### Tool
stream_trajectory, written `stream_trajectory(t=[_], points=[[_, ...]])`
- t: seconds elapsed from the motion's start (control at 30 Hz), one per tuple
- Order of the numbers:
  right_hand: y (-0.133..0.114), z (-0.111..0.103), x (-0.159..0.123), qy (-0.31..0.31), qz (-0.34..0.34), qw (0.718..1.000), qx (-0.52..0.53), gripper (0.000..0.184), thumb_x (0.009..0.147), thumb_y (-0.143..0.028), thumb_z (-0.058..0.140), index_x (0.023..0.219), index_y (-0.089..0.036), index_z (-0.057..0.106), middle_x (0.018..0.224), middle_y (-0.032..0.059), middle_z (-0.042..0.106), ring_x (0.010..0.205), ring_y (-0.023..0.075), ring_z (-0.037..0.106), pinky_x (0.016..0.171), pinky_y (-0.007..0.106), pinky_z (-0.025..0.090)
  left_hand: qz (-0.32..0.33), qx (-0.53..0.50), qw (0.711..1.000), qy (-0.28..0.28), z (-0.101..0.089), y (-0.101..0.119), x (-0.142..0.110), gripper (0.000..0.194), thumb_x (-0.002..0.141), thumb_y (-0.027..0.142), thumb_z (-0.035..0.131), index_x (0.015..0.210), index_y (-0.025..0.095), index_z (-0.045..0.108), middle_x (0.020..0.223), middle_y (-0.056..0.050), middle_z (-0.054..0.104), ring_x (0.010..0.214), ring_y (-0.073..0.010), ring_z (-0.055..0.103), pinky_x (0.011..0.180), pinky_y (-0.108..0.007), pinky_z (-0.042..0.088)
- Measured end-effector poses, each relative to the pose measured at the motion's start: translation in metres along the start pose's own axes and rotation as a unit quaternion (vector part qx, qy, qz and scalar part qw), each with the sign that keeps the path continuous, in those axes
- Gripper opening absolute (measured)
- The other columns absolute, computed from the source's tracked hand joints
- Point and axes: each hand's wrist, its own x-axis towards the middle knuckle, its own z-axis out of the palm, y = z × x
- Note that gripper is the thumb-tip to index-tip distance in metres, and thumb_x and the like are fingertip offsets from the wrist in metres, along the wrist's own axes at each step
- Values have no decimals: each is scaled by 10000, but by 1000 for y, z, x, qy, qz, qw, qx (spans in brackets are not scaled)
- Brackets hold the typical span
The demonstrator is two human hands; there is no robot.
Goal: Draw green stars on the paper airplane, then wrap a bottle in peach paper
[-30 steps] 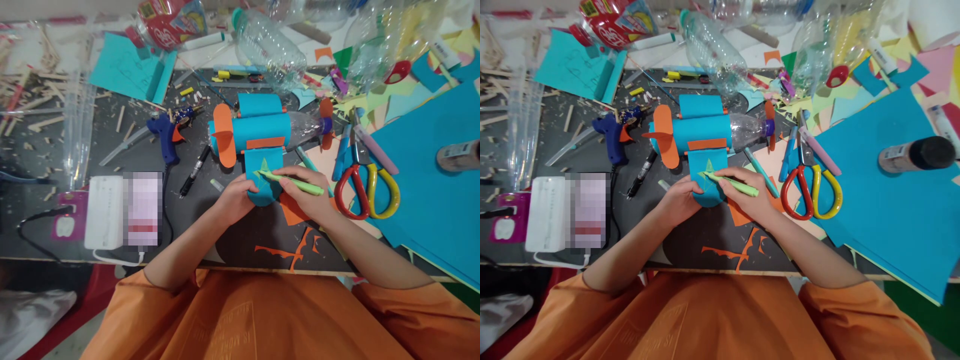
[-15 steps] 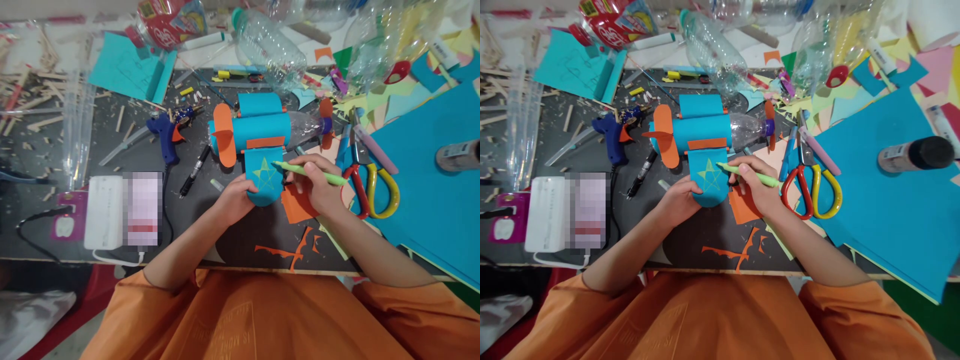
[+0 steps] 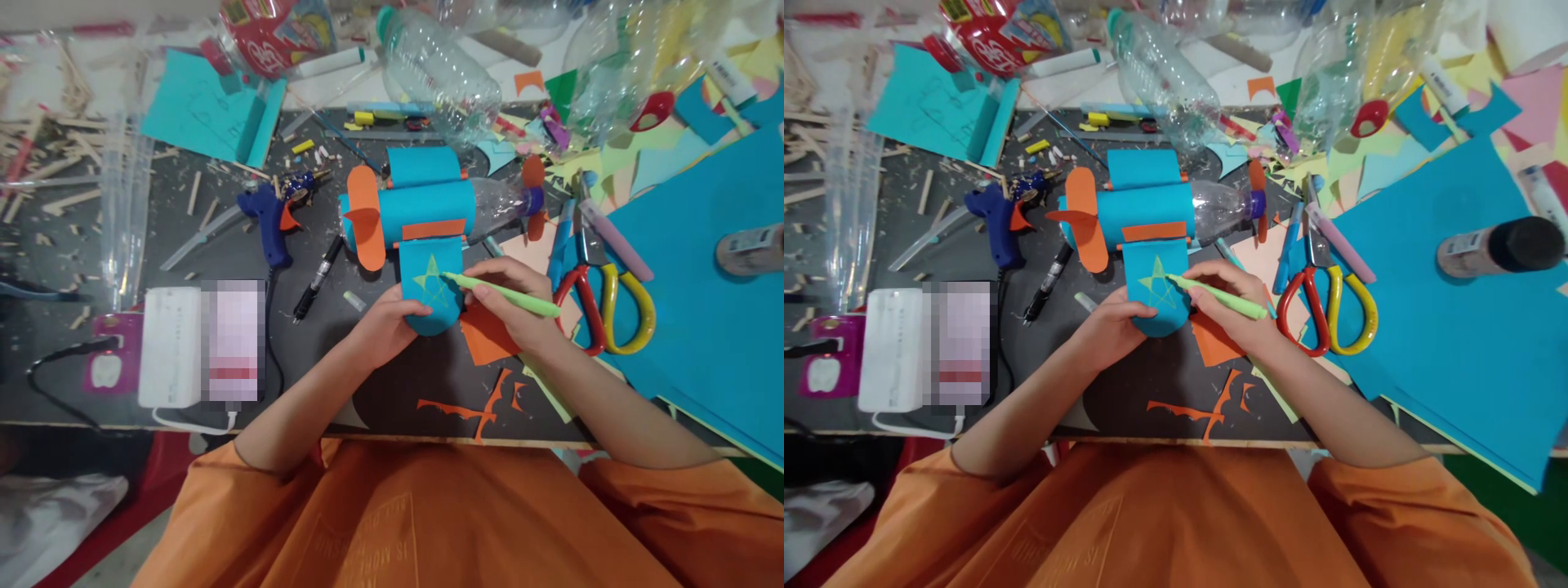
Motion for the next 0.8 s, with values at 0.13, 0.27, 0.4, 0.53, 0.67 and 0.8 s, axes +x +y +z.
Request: stream_trajectory(t=[0.13, 0.27, 0.4, 0.53, 0.67, 0.8], points=[[0, 0, -2, 9, 4, 1000, -28, 343, 816, -550, 738, 826, -212, 681, 698, 14, 690, 581, 137, 636, 520, 271, 535, 1, -5, 1000, 8, 0, -1, -1, 267, 608, 93, 703, 870, 145, 702, 810, -43, 729, 743, -168, 653, 777, -303, 487], [1, 0, -2, -20, -5, 998, -61, 336, 830, -543, 714, 765, -218, 658, 646, 8, 664, 529, 132, 608, 466, 260, 485, 0, 5, 1000, 14, 1, 0, -1, 277, 611, 86, 696, 882, 145, 705, 822, -42, 733, 752, -166, 655, 764, -294, 491], [1, 0, -2, -26, -31, 996, -80, 265, 844, -463, 703, 732, -228, 653, 662, 12, 674, 539, 138, 608, 473, 269, 487, 1, 4, 1000, 11, 1, 0, -1, 259, 597, 98, 698, 849, 158, 705, 795, -15, 729, 733, -144, 650, 746, -268, 501], [1, -1, -1, -28, -33, 993, -106, 223, 846, -425, 693, 728, -238, 658, 677, 12, 687, 578, 152, 622, 501, 281, 496, -11, 8, 1000, 21, -1, 0, 0, 234, 565, 120, 715, 795, 159, 708, 791, -9, 725, 738, -141, 642, 724, -256, 506], [3, -2, -2, -25, -44, 994, -100, 217, 863, -416, 689, 751, -232, 668, 686, 14, 691, 591, 158, 627, 512, 283, 492, -11, 21, 1000, 19, -3, -1, 0, 211, 589, 129, 700, 796, 161, 688, 808, -16, 711, 753, -147, 635, 741, -270, 499], [6, -2, -2, -12, -35, 996, -82, 212, 854, -417, 703, 774, -223, 675, 700, 16, 699, 596, 158, 630, 511, 278, 489, -11, 18, 1000, 18, -2, -1, 0, 217, 585, 121, 701, 796, 168, 684, 812, -6, 719, 766, -147, 650, 758, -268, 497]])
